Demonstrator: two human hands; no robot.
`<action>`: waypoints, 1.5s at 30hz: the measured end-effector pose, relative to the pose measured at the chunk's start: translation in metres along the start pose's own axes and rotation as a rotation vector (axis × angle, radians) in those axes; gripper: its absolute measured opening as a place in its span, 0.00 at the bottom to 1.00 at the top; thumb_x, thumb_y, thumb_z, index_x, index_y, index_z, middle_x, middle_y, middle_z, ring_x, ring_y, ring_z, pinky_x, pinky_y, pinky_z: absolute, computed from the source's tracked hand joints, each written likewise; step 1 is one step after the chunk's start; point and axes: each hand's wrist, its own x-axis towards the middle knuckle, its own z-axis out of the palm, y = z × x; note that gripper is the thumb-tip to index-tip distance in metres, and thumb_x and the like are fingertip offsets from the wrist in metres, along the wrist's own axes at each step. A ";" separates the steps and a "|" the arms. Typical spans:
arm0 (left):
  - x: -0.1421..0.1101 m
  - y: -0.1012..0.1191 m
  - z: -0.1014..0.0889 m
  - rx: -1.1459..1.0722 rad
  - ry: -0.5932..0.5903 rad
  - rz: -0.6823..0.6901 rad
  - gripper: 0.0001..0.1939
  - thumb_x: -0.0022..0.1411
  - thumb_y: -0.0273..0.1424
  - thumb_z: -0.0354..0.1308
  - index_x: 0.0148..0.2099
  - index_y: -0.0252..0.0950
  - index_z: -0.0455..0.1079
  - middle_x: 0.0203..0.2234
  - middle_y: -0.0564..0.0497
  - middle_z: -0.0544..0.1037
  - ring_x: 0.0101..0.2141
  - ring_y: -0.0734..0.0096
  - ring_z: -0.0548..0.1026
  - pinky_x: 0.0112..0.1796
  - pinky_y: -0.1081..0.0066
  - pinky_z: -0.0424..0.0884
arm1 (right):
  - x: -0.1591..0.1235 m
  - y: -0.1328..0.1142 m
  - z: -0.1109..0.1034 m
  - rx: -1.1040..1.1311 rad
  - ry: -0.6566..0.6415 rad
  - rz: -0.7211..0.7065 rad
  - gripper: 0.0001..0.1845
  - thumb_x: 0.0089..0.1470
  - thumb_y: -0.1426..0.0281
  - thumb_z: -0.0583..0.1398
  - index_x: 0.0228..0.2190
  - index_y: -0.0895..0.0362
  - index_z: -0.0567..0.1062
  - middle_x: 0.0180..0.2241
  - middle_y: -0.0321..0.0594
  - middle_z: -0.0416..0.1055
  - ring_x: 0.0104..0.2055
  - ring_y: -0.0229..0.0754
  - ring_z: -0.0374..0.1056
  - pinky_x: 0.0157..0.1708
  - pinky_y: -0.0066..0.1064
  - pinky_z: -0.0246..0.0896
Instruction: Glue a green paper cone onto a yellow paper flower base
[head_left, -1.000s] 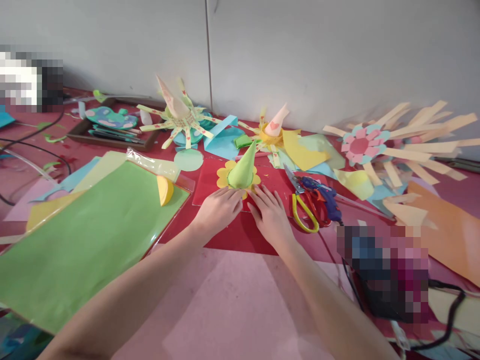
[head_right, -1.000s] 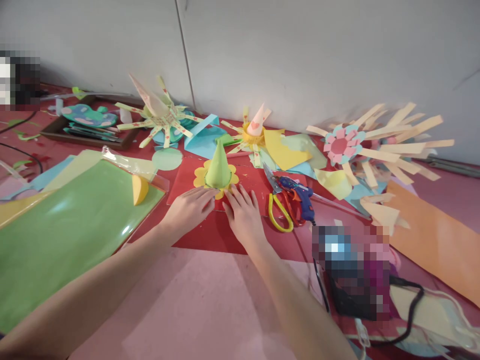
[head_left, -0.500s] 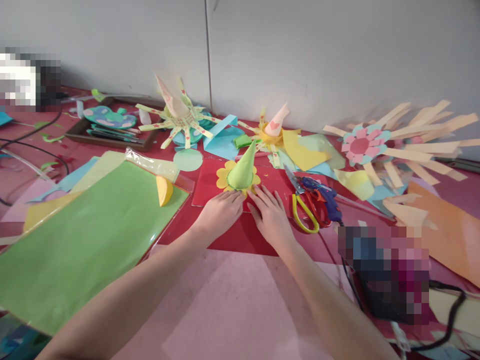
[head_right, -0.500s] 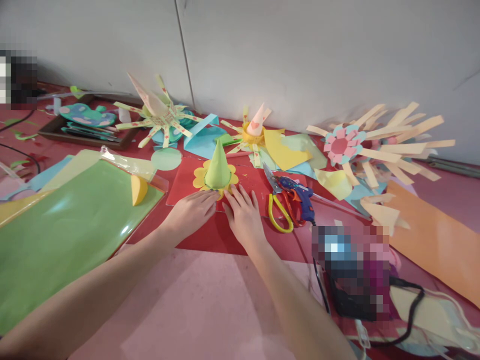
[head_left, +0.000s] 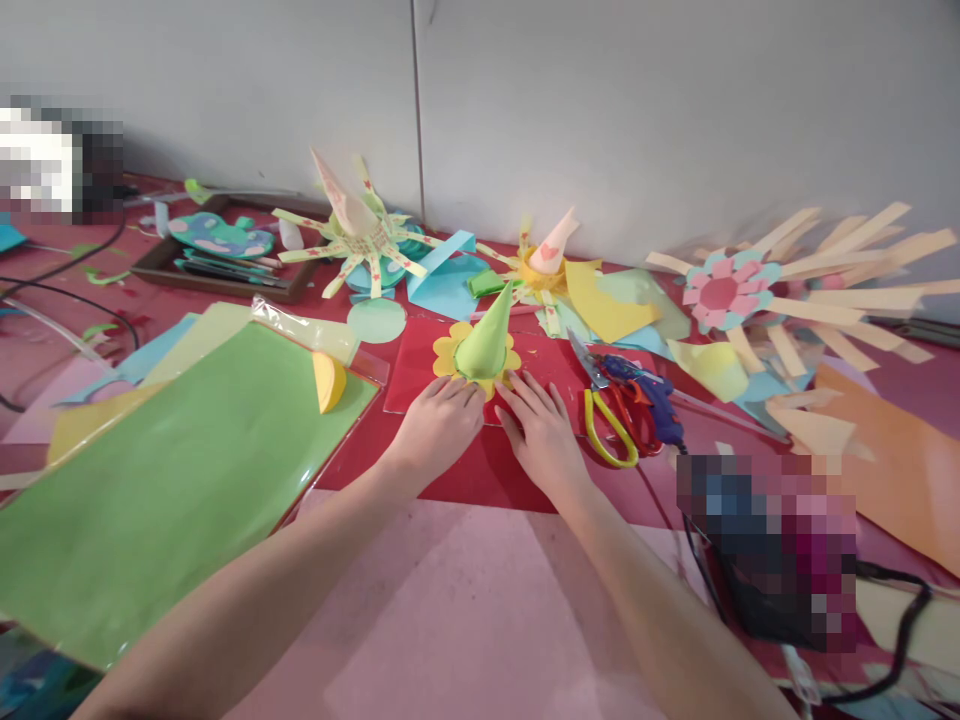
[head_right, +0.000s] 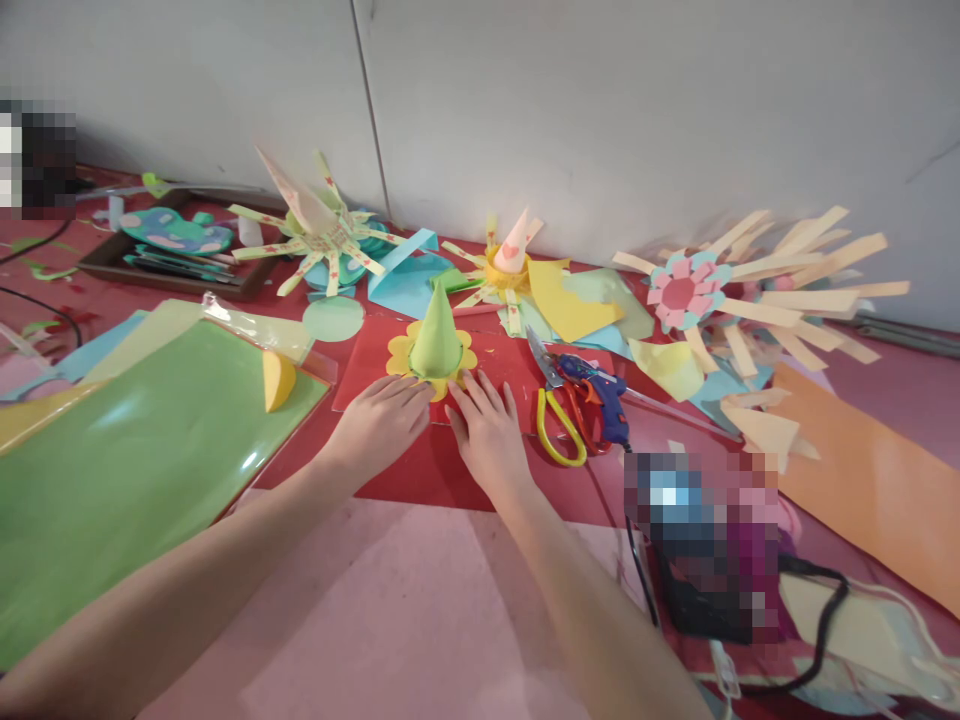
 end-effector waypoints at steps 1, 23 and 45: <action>0.000 0.000 0.000 -0.004 -0.009 -0.002 0.09 0.62 0.21 0.49 0.37 0.30 0.71 0.31 0.46 0.80 0.36 0.64 0.78 0.40 0.65 0.74 | 0.000 0.000 0.000 -0.001 0.000 -0.001 0.21 0.63 0.66 0.47 0.54 0.53 0.68 0.58 0.41 0.63 0.62 0.46 0.57 0.60 0.50 0.49; 0.002 0.001 -0.007 -0.128 -0.201 -0.101 0.08 0.62 0.22 0.49 0.40 0.32 0.70 0.33 0.46 0.79 0.36 0.64 0.78 0.40 0.65 0.73 | 0.002 -0.010 0.002 -0.087 0.015 -0.077 0.22 0.62 0.65 0.49 0.55 0.54 0.68 0.48 0.50 0.65 0.50 0.50 0.60 0.52 0.46 0.59; 0.007 -0.004 -0.015 -0.201 -0.357 -0.201 0.07 0.61 0.22 0.52 0.40 0.32 0.70 0.34 0.48 0.79 0.38 0.65 0.77 0.40 0.68 0.74 | -0.002 -0.016 0.015 -0.225 0.102 -0.091 0.22 0.62 0.63 0.48 0.52 0.56 0.71 0.47 0.52 0.67 0.49 0.52 0.60 0.47 0.45 0.60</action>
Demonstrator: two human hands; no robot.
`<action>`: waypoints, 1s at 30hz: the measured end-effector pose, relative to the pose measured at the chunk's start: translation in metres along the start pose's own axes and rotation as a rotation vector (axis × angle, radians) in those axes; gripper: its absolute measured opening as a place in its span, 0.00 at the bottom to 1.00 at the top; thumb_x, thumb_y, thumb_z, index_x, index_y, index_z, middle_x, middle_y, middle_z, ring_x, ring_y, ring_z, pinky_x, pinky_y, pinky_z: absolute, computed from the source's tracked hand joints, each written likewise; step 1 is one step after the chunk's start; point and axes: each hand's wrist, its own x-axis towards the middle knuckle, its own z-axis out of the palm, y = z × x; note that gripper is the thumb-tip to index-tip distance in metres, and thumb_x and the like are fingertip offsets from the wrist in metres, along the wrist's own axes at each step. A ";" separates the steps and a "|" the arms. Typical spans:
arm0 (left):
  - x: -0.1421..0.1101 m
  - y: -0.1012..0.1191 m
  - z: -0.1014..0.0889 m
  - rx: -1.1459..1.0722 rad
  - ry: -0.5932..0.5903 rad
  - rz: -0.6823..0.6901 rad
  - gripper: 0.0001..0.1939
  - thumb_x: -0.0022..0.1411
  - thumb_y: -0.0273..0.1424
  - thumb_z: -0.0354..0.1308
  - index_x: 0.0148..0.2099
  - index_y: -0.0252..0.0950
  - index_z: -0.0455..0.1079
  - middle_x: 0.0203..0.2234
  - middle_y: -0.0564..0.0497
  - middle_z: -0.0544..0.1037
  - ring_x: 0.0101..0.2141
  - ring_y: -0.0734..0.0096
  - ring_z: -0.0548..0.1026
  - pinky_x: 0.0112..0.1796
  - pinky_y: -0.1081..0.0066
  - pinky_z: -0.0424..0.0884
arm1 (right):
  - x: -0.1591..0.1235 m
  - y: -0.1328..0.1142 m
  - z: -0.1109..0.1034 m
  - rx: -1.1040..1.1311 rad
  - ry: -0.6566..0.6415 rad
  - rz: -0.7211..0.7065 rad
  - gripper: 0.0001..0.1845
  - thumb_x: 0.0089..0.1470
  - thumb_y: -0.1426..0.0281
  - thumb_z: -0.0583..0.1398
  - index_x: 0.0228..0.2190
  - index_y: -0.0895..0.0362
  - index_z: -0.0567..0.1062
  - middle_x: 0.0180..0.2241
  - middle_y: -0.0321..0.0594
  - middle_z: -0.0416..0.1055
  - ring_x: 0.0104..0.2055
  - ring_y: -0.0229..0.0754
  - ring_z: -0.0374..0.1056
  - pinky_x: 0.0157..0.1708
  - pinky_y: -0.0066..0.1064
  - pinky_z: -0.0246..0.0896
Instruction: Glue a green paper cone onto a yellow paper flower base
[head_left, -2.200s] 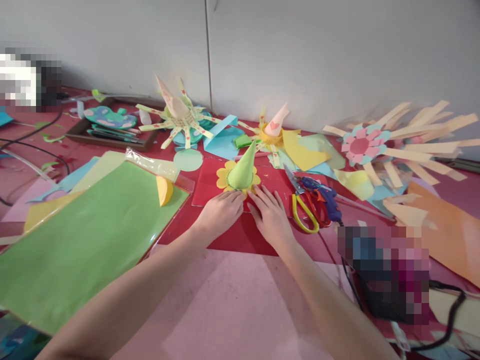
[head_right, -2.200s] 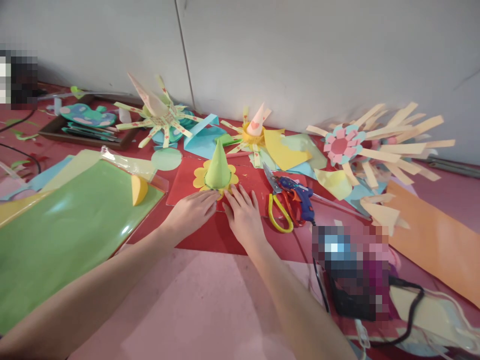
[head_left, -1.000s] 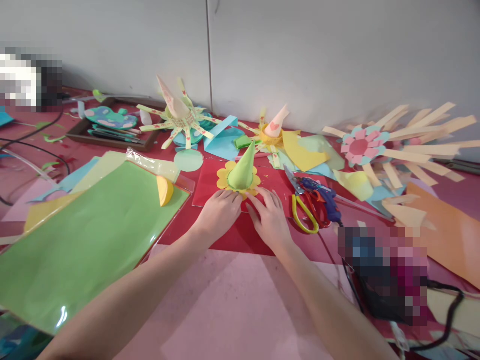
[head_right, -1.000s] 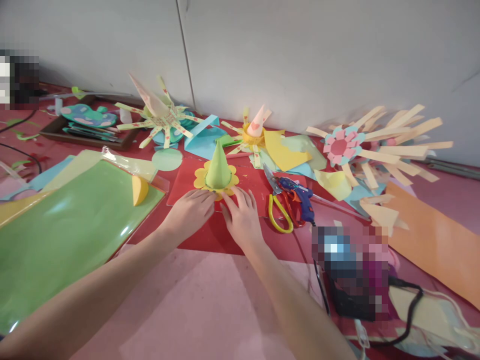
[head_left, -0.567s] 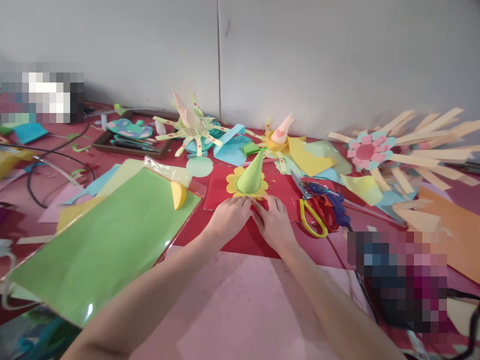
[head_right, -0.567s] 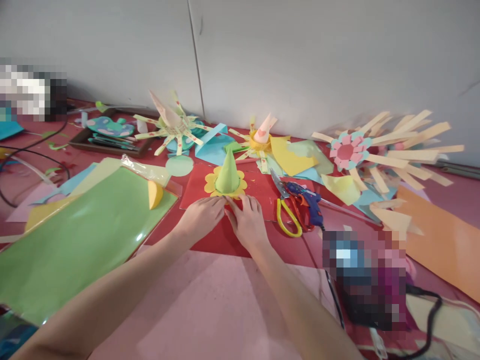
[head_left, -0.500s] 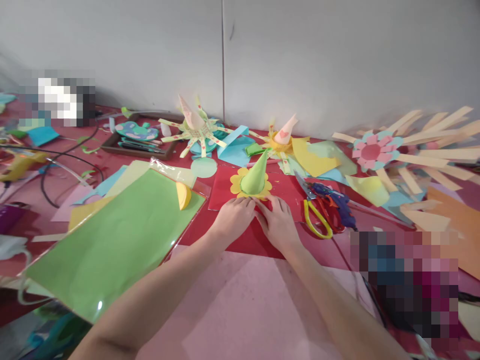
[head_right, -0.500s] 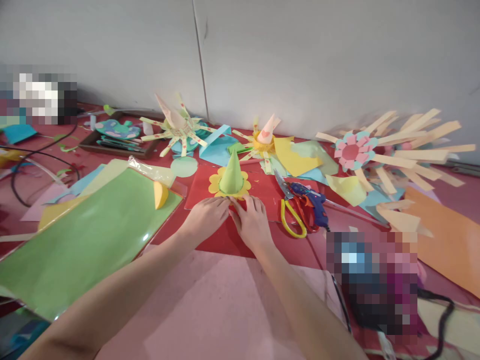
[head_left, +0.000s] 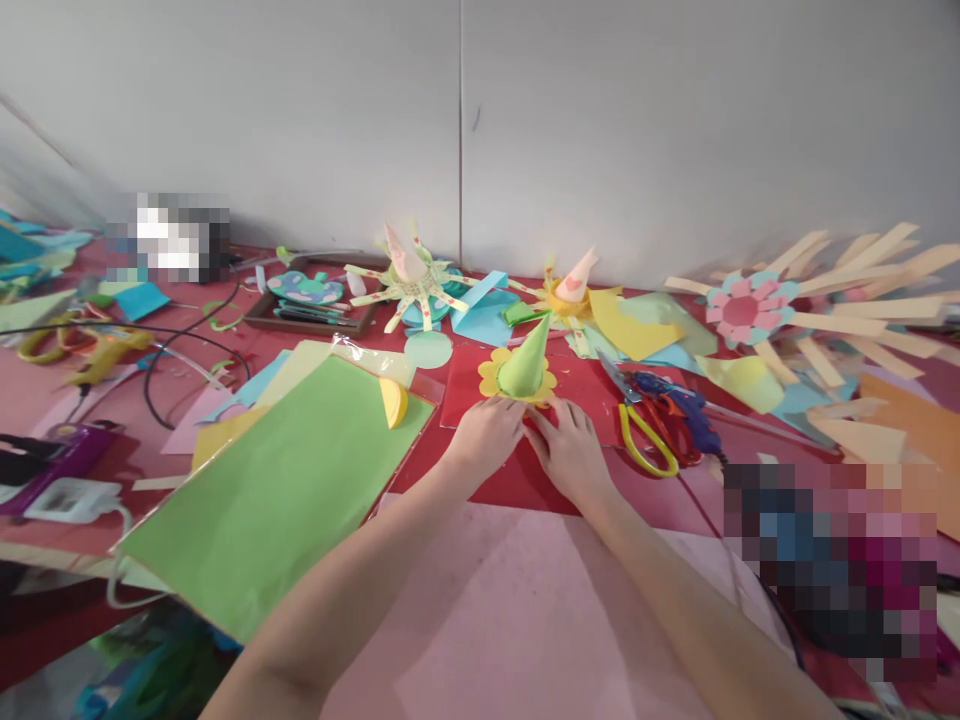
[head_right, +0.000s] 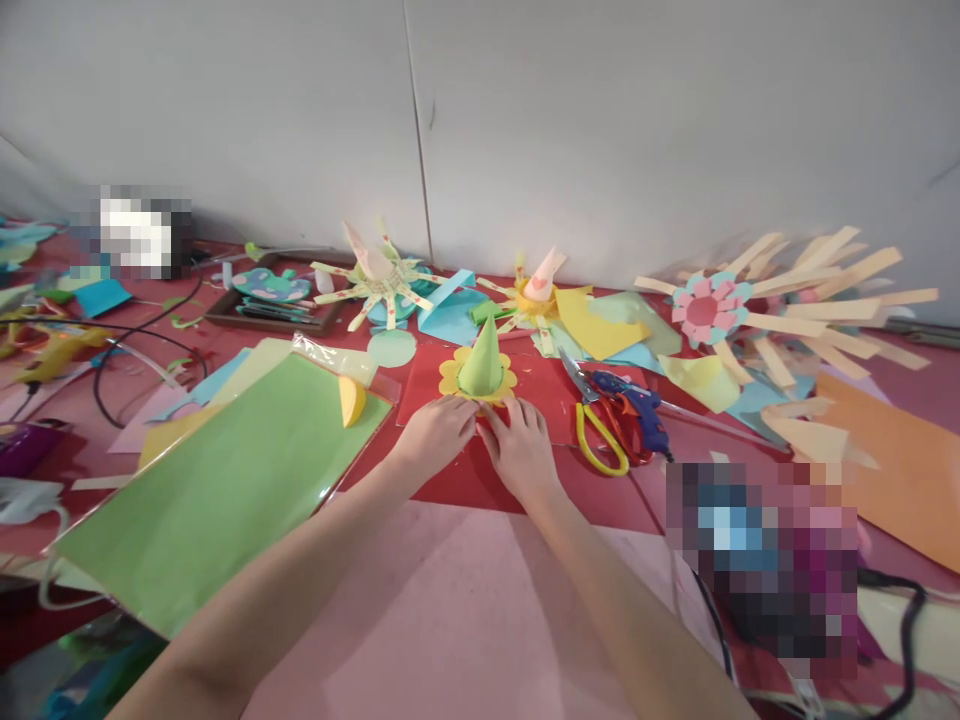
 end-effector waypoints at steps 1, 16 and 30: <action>0.000 0.000 0.000 -0.003 0.000 0.003 0.07 0.61 0.22 0.52 0.40 0.32 0.70 0.34 0.48 0.79 0.38 0.65 0.77 0.40 0.68 0.74 | 0.000 -0.001 0.000 0.002 0.001 0.001 0.22 0.62 0.63 0.48 0.52 0.55 0.71 0.47 0.52 0.67 0.49 0.53 0.60 0.47 0.45 0.60; -0.002 -0.005 0.002 -0.016 0.005 0.009 0.09 0.62 0.23 0.51 0.43 0.33 0.70 0.37 0.47 0.80 0.39 0.66 0.78 0.40 0.68 0.73 | -0.002 -0.002 0.003 -0.041 0.027 -0.010 0.21 0.61 0.65 0.49 0.51 0.54 0.71 0.47 0.51 0.66 0.49 0.52 0.60 0.47 0.45 0.60; -0.010 0.035 0.012 0.154 -0.049 -0.107 0.19 0.62 0.17 0.46 0.54 0.20 0.65 0.50 0.31 0.73 0.51 0.56 0.72 0.46 0.65 0.73 | -0.001 -0.002 -0.003 -0.022 -0.046 -0.005 0.23 0.59 0.69 0.50 0.56 0.53 0.66 0.48 0.50 0.64 0.49 0.51 0.59 0.48 0.42 0.60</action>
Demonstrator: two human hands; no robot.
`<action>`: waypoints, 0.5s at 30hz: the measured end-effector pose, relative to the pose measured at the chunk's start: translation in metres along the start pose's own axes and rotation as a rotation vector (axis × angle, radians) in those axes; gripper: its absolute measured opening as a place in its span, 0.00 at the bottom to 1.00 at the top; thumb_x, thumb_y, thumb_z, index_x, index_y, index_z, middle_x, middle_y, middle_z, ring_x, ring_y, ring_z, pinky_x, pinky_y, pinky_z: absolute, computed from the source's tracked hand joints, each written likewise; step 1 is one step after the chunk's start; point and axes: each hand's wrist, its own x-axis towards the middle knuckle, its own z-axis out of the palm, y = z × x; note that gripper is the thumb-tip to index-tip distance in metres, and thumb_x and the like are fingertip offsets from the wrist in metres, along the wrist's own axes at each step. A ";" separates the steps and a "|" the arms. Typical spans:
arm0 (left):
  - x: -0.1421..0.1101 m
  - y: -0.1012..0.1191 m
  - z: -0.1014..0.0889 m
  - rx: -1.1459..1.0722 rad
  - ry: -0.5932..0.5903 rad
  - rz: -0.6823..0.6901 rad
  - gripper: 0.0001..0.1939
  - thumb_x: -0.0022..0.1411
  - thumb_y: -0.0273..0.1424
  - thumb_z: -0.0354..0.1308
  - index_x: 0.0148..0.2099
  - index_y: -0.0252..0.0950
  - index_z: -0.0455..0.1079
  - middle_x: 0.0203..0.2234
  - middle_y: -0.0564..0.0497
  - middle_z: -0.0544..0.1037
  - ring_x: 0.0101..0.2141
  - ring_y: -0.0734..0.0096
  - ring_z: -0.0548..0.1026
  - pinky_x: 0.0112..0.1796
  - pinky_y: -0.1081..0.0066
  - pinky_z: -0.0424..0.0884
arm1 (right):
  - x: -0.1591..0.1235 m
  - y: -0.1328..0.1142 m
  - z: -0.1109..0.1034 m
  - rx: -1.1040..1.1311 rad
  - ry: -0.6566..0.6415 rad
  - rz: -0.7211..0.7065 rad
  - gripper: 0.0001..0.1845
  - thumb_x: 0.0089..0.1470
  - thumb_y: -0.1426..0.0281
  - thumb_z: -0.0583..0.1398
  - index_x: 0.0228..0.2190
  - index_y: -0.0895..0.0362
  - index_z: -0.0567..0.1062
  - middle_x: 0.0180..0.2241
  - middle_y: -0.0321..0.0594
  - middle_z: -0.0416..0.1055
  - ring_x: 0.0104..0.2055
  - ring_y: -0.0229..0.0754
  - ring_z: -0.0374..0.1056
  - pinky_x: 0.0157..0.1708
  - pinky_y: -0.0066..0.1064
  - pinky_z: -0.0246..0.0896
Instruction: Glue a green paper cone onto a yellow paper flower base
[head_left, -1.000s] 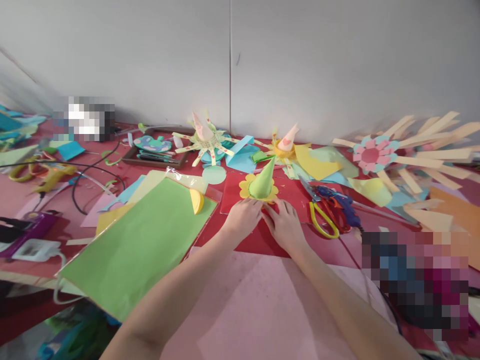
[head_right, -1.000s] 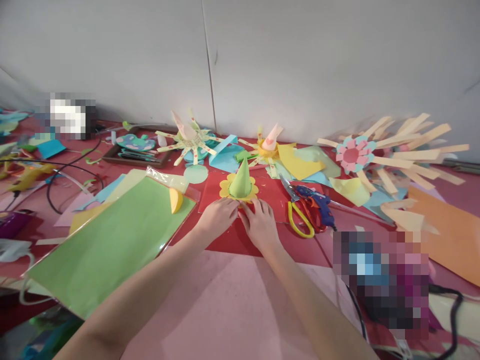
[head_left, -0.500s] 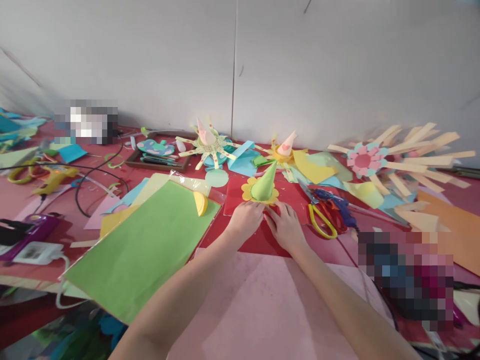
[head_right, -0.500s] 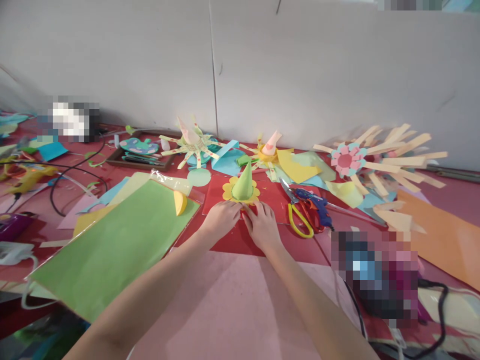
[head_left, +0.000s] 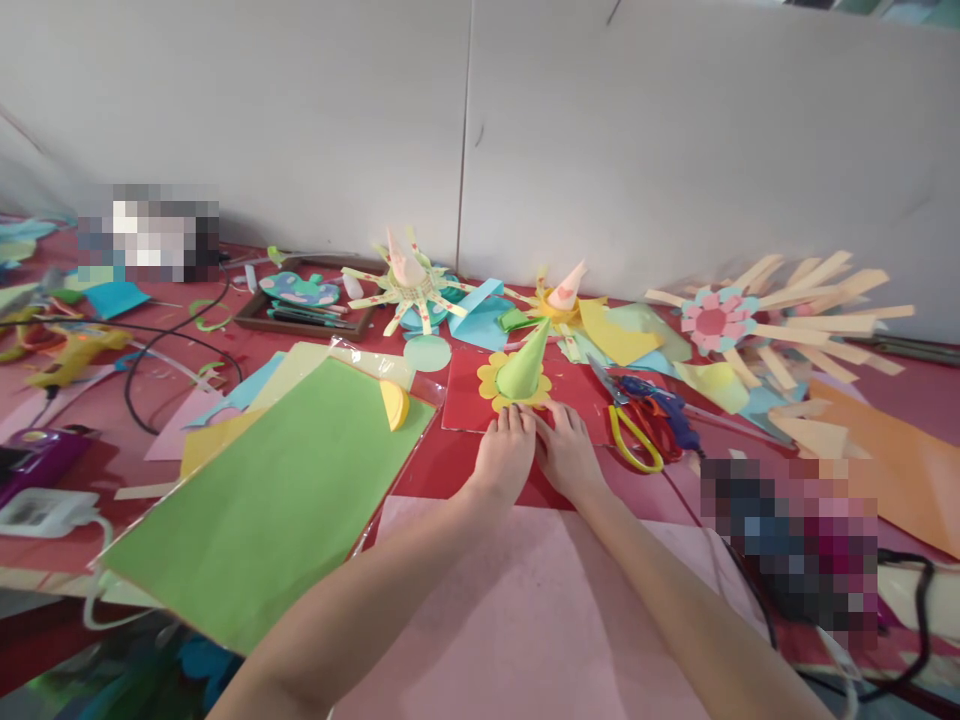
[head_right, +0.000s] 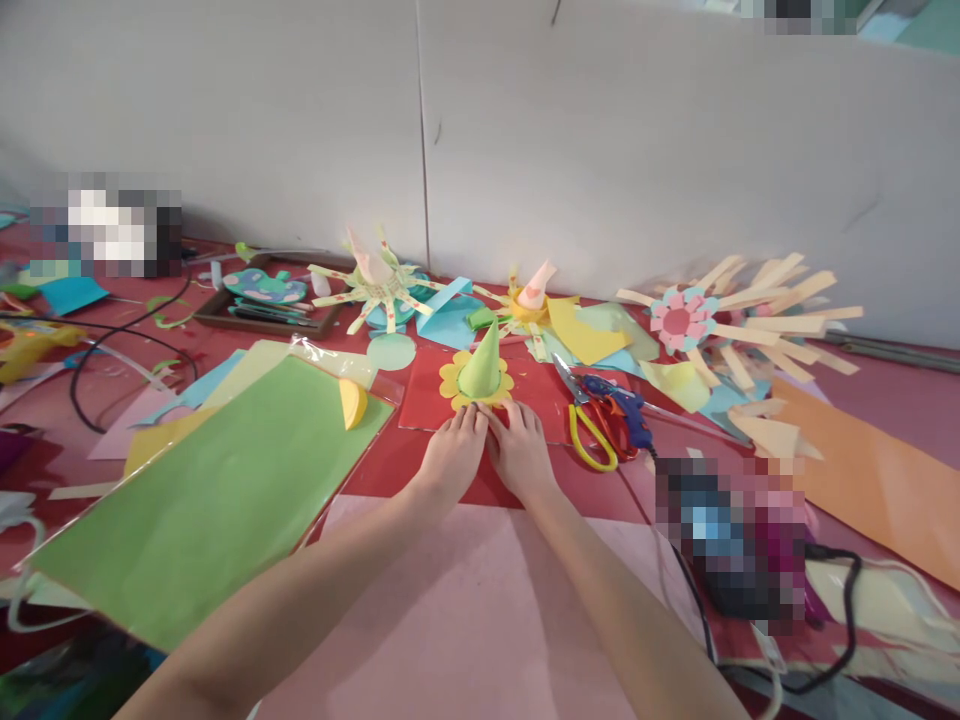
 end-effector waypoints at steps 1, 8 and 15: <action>0.000 -0.001 0.000 -0.002 -0.006 0.003 0.19 0.62 0.17 0.46 0.55 0.20 0.65 0.50 0.32 0.73 0.52 0.56 0.72 0.46 0.66 0.72 | 0.000 0.000 0.000 -0.001 -0.006 0.004 0.23 0.59 0.69 0.50 0.56 0.53 0.66 0.48 0.50 0.64 0.49 0.51 0.59 0.48 0.43 0.60; 0.001 -0.002 0.007 0.003 0.051 -0.001 0.18 0.63 0.18 0.47 0.54 0.23 0.65 0.49 0.32 0.73 0.51 0.57 0.72 0.46 0.64 0.72 | 0.000 -0.001 0.004 -0.004 -0.018 0.026 0.22 0.59 0.68 0.51 0.55 0.53 0.67 0.49 0.51 0.63 0.50 0.51 0.57 0.48 0.44 0.59; 0.003 -0.006 0.005 0.006 0.045 0.017 0.17 0.63 0.19 0.48 0.53 0.23 0.65 0.47 0.34 0.75 0.48 0.58 0.74 0.44 0.65 0.73 | 0.002 -0.004 0.003 -0.011 -0.022 0.053 0.22 0.58 0.69 0.51 0.53 0.54 0.68 0.49 0.51 0.63 0.50 0.53 0.57 0.48 0.44 0.59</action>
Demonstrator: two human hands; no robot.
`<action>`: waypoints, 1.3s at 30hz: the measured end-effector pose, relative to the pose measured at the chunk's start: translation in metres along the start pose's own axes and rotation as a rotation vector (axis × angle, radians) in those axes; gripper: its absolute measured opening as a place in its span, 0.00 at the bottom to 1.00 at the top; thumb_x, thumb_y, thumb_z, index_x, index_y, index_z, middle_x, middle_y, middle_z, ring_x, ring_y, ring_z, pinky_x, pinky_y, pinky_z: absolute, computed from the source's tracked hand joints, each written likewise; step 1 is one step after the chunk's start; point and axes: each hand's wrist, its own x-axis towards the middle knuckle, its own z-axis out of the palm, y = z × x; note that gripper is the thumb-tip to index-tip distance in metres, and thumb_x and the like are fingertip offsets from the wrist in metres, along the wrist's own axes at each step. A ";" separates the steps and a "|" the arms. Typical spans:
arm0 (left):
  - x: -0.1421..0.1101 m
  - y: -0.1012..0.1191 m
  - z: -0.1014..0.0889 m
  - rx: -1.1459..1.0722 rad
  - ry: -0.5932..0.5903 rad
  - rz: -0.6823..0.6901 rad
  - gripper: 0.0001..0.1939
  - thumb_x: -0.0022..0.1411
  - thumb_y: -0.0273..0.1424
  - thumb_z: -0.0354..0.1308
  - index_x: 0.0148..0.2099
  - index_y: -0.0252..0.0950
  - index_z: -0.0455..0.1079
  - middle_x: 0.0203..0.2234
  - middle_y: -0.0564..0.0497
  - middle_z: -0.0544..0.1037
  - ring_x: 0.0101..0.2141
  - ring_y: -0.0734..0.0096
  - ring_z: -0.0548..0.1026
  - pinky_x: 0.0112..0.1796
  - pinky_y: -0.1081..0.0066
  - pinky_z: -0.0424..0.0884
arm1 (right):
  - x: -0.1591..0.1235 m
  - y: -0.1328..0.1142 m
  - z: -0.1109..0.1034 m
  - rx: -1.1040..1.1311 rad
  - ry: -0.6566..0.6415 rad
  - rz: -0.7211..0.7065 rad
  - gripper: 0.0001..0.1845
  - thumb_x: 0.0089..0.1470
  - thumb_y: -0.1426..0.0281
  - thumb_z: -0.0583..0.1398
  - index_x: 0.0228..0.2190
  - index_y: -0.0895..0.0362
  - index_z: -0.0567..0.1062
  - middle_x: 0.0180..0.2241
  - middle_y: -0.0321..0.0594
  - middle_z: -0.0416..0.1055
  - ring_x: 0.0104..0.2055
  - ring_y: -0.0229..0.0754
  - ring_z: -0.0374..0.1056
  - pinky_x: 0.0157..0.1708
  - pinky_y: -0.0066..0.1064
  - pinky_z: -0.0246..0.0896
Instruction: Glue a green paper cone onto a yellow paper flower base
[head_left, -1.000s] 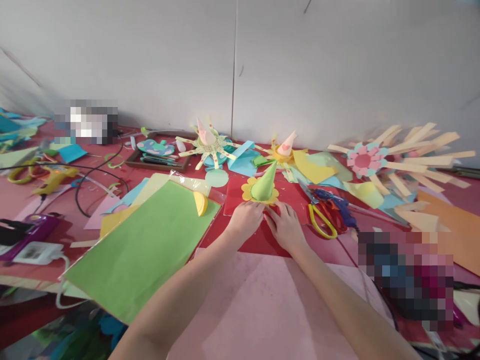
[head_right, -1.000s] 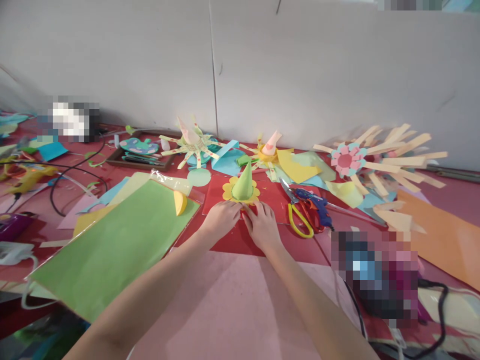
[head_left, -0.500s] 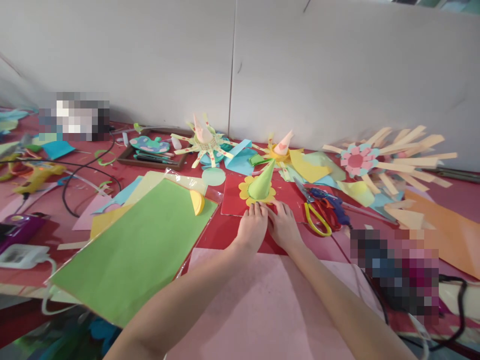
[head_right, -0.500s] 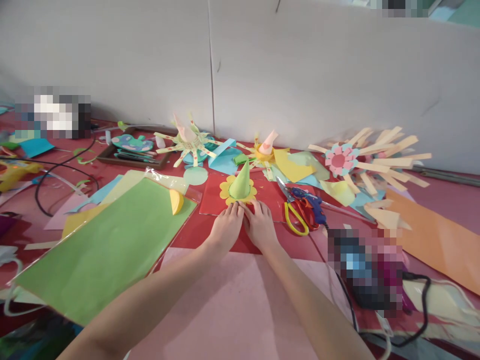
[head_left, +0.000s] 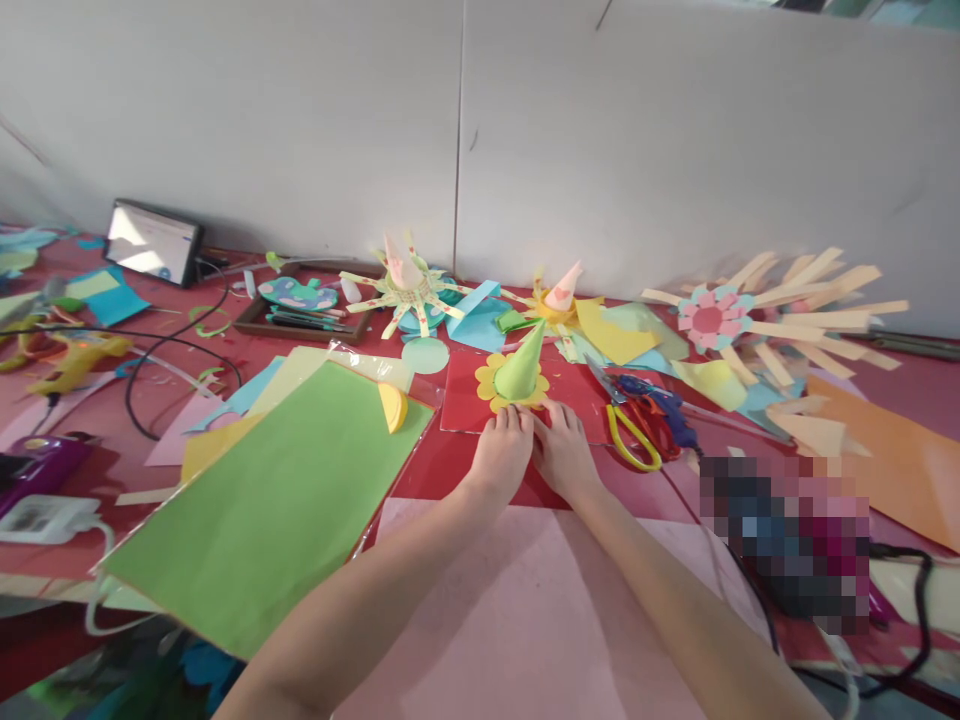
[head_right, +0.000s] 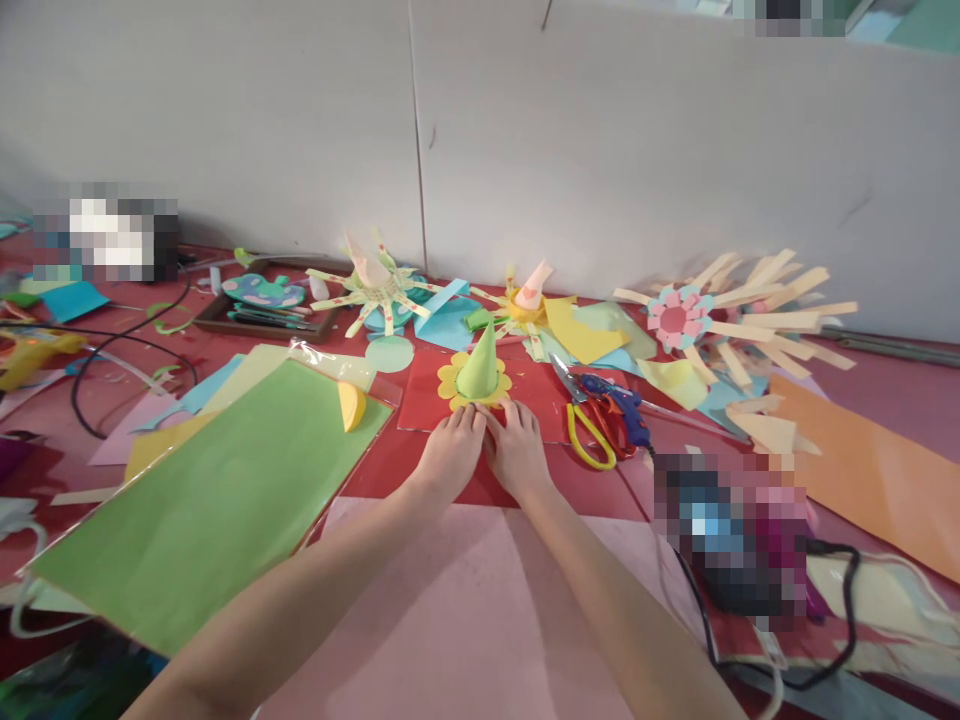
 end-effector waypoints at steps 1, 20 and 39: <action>0.000 0.000 0.000 0.000 0.002 0.001 0.17 0.63 0.19 0.47 0.53 0.23 0.65 0.47 0.34 0.75 0.48 0.58 0.74 0.44 0.65 0.73 | 0.000 0.000 0.000 0.006 -0.001 -0.001 0.22 0.58 0.69 0.51 0.54 0.54 0.68 0.49 0.51 0.63 0.50 0.52 0.57 0.48 0.44 0.59; 0.000 -0.003 0.004 -0.029 0.025 0.014 0.14 0.63 0.18 0.47 0.50 0.27 0.66 0.43 0.38 0.76 0.45 0.60 0.75 0.41 0.65 0.72 | -0.002 0.002 0.009 0.022 0.139 0.009 0.20 0.60 0.69 0.50 0.51 0.58 0.69 0.52 0.51 0.65 0.57 0.50 0.57 0.56 0.46 0.53; 0.000 -0.004 -0.001 -0.032 -0.007 0.013 0.14 0.62 0.18 0.47 0.49 0.27 0.66 0.44 0.38 0.76 0.46 0.60 0.75 0.41 0.65 0.72 | -0.002 0.002 0.014 0.040 0.133 0.022 0.22 0.58 0.68 0.51 0.52 0.62 0.68 0.53 0.53 0.68 0.57 0.50 0.60 0.53 0.43 0.58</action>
